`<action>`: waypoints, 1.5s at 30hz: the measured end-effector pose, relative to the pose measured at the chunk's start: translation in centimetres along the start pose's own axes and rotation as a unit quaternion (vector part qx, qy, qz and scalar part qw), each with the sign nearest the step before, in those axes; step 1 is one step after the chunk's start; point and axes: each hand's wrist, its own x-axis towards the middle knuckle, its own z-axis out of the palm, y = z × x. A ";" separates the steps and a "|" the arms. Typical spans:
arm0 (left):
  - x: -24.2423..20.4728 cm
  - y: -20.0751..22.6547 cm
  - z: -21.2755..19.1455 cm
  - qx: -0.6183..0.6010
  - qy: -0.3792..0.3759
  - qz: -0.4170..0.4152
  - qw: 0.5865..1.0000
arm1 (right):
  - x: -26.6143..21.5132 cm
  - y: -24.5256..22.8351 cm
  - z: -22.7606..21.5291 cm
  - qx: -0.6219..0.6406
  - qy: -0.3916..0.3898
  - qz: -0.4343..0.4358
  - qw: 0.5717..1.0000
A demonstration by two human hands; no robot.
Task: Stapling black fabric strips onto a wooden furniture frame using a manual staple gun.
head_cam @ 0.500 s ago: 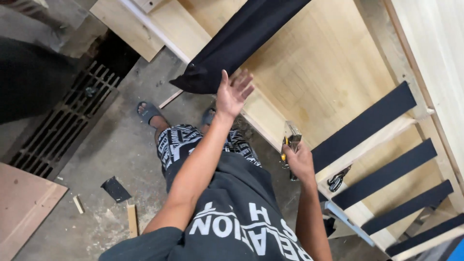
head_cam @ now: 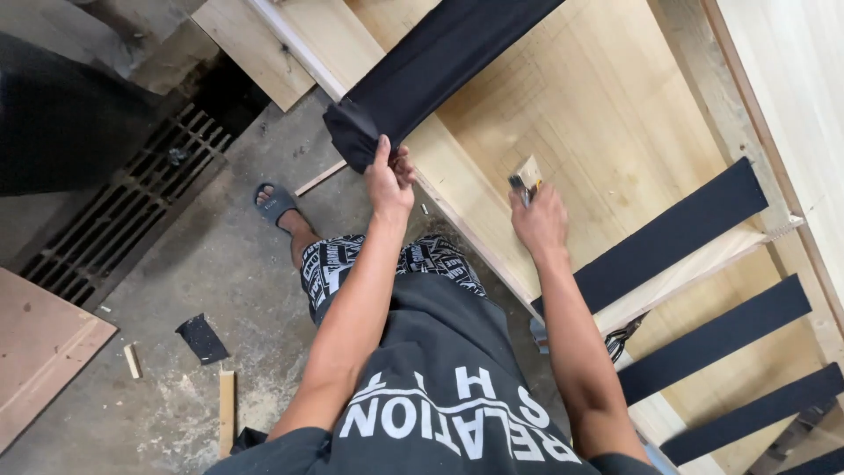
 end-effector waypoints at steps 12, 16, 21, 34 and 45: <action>2.3 -1.4 -3.0 0.151 -0.009 0.118 0.981 | 2.6 -0.6 5.5 -0.088 0.118 -0.031 0.989; 2.4 -1.8 -3.5 0.160 -0.016 0.119 0.980 | 2.4 -1.1 5.3 -0.114 0.090 -0.035 0.989; 2.3 -1.2 -3.7 0.172 -0.073 0.154 0.970 | -0.9 -8.3 -3.1 0.015 -0.042 0.070 0.997; 1.1 0.9 -4.1 0.261 -0.107 0.143 0.949 | 2.5 -11.6 0.4 -0.149 -0.083 -0.039 0.985; 0.9 1.7 -4.2 0.286 -0.123 0.158 0.937 | 1.4 -18.4 4.7 0.066 0.079 -0.206 0.973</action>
